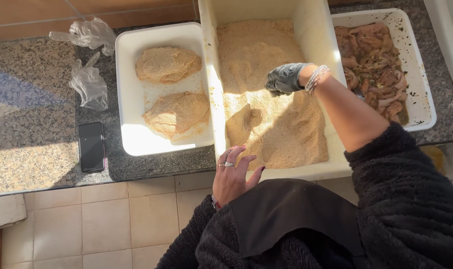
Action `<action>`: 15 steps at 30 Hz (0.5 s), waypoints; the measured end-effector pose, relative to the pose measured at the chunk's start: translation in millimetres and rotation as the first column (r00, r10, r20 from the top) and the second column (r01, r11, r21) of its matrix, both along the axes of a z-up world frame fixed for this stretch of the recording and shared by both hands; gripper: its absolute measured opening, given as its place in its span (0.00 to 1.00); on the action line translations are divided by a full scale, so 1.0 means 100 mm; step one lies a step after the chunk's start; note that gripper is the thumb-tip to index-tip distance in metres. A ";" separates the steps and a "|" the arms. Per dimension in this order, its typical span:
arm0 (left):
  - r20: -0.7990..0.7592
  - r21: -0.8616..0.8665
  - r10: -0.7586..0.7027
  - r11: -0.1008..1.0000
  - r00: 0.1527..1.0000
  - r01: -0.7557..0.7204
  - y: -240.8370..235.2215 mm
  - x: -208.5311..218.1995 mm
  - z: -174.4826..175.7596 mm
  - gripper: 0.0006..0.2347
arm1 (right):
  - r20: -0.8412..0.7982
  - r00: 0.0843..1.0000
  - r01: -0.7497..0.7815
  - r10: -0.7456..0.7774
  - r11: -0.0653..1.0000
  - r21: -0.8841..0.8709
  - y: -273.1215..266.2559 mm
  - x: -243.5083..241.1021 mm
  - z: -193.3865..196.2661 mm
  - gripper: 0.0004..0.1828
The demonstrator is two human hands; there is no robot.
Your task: Breading marinated chicken fillets by coating them in breadcrumbs and transferring them to a storage bin.
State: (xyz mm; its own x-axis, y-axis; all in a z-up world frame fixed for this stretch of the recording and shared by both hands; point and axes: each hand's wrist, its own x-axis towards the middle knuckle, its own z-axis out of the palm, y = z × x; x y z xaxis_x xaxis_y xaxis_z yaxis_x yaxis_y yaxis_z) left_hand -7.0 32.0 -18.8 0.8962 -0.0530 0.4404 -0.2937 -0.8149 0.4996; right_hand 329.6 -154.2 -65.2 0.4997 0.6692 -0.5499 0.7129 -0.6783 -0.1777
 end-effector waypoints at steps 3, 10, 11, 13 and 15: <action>0.058 0.041 0.005 0.999 0.998 -0.008 0.01 0.00 -0.10 0.14 | -0.131 0.986 0.099 -0.105 0.994 -0.057 0.17 -0.21 -0.31 0.25; 0.058 0.009 0.041 0.999 0.997 -0.041 0.01 0.04 -0.07 0.15 | -0.189 0.982 -0.004 0.010 0.999 0.032 0.06 0.42 -0.77 0.21; 0.095 0.008 0.028 1.000 0.995 -0.029 0.00 0.07 -0.14 0.15 | -0.125 0.992 0.000 0.009 0.998 0.070 0.02 0.64 -0.98 0.20; 0.049 0.002 0.073 0.997 0.996 -0.074 -0.06 0.02 -0.02 0.15 | -0.205 0.979 0.023 -0.011 0.998 0.056 0.03 0.73 -1.02 0.19; 0.013 0.015 0.098 0.995 0.995 -0.098 -0.04 -0.03 0.02 0.14 | -0.274 0.960 0.065 -0.047 0.996 0.057 0.02 0.70 -1.03 0.19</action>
State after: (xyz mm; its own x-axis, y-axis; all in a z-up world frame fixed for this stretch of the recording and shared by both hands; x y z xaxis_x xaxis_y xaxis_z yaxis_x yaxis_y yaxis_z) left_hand -9.7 27.6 -16.9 0.8921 0.0276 0.4509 -0.2180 -0.8479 0.4832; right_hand 399.4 -152.0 -168.2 0.3747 0.6831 -0.6268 0.5924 -0.6965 -0.4049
